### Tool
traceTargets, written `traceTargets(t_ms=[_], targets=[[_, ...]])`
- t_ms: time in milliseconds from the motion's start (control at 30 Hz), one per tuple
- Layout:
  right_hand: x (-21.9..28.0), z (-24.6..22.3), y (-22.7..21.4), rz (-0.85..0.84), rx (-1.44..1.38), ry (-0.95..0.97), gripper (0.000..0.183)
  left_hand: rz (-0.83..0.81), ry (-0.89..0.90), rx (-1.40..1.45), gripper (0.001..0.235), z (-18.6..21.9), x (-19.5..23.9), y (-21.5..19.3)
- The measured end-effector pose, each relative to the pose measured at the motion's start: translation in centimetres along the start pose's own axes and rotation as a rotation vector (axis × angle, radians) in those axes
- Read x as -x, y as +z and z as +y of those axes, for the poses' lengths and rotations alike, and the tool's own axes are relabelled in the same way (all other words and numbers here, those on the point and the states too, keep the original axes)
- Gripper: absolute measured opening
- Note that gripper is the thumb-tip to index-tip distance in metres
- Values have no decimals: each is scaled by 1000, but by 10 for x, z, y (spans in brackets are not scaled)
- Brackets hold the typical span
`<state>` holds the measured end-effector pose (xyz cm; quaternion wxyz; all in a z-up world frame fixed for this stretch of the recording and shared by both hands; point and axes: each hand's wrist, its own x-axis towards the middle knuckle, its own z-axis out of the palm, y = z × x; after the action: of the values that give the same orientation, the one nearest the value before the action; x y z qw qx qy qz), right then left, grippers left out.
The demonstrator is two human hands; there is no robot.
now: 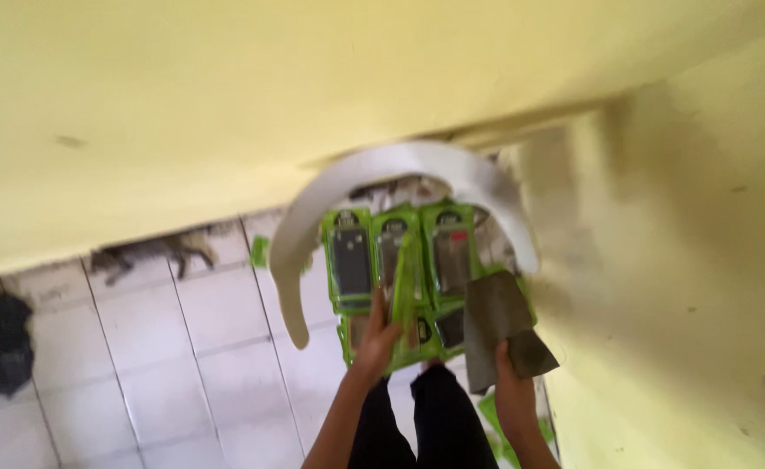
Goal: The person repeatedly wipes the plastic packaging of phone cases with a cloth. They pick up cases from a white chair, wipe them, and hang them on a wall grid, repeating this process for multiple items.
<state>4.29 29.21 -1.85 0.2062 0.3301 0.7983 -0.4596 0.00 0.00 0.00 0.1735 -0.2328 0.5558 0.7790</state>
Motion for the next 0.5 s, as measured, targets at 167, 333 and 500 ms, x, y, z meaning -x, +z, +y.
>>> traceTargets(t_ms=[167,333,500], targets=[[70,-161,17,-202,-136,118,58,-376,-182,415,83,54,82,22],[175,-279,8,63,69,-1091,72,-336,-252,781,67,118,103,69],[233,-289,-21,-110,399,-1072,80,-242,-107,870,62,159,116,89]])
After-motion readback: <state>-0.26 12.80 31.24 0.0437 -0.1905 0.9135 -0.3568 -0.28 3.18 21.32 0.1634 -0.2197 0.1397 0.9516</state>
